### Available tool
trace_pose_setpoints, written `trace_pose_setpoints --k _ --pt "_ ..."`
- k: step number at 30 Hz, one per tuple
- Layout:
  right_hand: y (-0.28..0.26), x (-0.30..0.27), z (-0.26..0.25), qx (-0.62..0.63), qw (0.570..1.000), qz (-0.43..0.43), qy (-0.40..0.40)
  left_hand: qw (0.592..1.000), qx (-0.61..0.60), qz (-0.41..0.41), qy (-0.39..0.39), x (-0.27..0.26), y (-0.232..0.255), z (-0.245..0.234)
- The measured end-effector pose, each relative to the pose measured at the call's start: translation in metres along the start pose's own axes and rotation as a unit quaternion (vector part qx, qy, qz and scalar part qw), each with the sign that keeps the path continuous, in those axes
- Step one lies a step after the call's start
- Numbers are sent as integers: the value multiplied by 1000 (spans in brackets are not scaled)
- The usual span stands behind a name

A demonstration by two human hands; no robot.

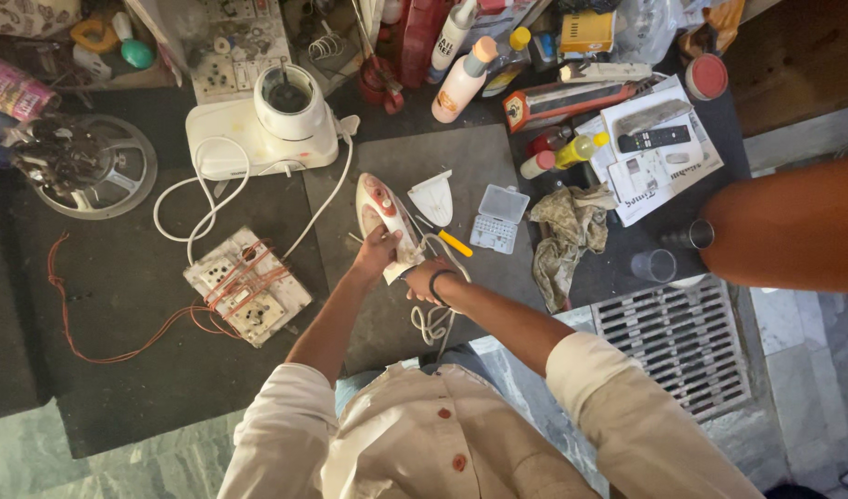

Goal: The person disassembles a white electric iron on a cluttered workbench using a screwdriver and pliers. They remove the bottom plate, manipulate the internal components and cord, and then reassemble the iron by screwing the plate back on.

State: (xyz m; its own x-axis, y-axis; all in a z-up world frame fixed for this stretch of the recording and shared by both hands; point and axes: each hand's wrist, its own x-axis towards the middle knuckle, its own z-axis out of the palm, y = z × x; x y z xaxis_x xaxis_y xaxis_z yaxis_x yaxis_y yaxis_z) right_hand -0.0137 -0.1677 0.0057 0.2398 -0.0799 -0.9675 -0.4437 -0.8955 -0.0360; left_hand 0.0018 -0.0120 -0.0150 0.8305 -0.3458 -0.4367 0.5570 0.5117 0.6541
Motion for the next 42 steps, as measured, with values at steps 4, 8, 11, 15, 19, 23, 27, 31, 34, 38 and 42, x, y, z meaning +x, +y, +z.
trace_pose_setpoints --k 4,8,11,15,19,23,27,31,34,38,42 --pt "-16 -58 -1 -207 959 -112 157 998 61 -7 23 -2 1 0" --pt "-38 -83 -2 -221 953 -109 175 995 97 -1 38 2 -5 -4" --pt "-43 -95 -8 -290 934 -152 143 995 94 7 35 6 -11 -6" --pt "-49 -124 -11 -310 924 -144 169 996 86 19 17 11 -19 -15" --pt "-50 -135 -5 -397 873 -197 205 997 68 -1 23 14 -20 -15" --pt "-29 -118 15 -504 751 -332 268 998 59 -2 17 9 -14 -11" --pt "-14 -118 9 -420 827 -267 263 999 21 -31 31 8 -11 -7" --pt "-1 -94 -8 -149 921 -236 272 998 55 -5 29 12 -13 -10" --pt "13 -60 -6 225 959 -117 126 1000 26 4 12 11 -11 -7" --pt "30 -47 0 494 866 -53 -55 999 42 -21 20 1 1 -1" --pt "26 -39 3 448 892 -63 -7 998 53 -19 23 0 3 1"
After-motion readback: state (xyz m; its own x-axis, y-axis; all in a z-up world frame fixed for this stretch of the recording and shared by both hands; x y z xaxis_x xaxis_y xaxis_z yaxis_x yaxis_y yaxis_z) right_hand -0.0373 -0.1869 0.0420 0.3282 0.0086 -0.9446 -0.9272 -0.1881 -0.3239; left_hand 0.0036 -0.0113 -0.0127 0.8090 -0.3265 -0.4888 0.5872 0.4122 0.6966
